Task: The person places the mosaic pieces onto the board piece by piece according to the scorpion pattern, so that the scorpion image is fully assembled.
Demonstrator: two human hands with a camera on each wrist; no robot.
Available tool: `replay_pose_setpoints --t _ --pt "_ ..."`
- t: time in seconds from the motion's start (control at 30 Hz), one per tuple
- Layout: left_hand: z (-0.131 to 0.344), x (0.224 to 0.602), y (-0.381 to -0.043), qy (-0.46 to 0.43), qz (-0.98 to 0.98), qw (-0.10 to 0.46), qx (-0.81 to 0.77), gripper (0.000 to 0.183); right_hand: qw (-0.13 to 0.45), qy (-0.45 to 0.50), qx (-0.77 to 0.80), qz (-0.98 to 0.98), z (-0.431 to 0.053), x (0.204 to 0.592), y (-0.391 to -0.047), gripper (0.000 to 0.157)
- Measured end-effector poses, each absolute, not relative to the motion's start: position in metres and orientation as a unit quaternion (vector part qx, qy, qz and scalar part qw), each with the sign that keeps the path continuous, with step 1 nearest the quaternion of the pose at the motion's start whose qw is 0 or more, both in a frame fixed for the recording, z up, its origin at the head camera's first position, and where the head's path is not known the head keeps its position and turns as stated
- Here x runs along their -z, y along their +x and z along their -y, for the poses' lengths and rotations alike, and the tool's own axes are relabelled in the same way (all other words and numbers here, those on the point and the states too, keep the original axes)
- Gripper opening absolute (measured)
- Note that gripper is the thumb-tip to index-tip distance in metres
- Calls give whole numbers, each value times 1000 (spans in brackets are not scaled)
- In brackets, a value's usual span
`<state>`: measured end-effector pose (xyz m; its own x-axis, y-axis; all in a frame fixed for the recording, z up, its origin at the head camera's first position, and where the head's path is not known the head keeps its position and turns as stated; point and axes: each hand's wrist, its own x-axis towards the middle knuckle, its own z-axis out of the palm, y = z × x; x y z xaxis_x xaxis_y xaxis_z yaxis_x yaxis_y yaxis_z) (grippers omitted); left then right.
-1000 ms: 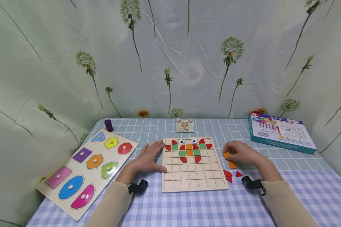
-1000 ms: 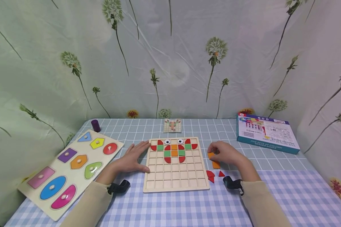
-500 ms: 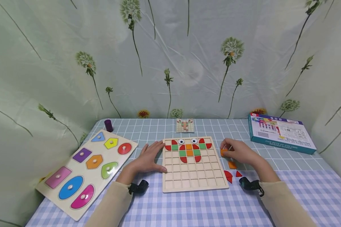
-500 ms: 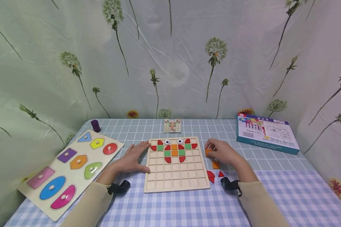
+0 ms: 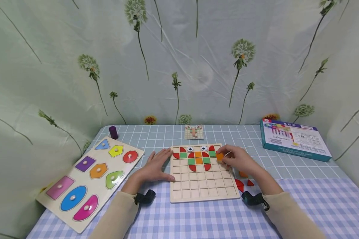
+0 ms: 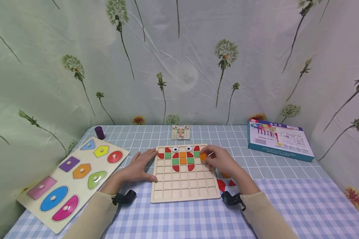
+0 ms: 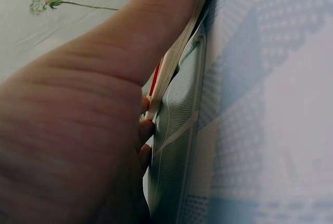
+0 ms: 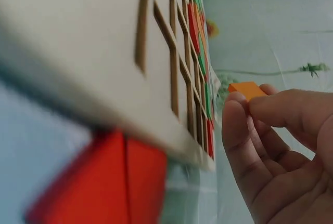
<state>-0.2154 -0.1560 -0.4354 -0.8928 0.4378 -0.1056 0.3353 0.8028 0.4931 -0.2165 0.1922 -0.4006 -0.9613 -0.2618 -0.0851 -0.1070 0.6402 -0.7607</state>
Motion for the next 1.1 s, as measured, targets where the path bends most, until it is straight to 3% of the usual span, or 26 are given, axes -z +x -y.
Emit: replay_pose_setpoints --t 0.43,1.1 --pt "155 438 -216 210 -944 105 -232 112 125 -115 443 -880 -169 408 -207 30" --pt "157 434 -215 215 -941 105 -238 110 71 -172 382 -905 -143 414 -198 26"
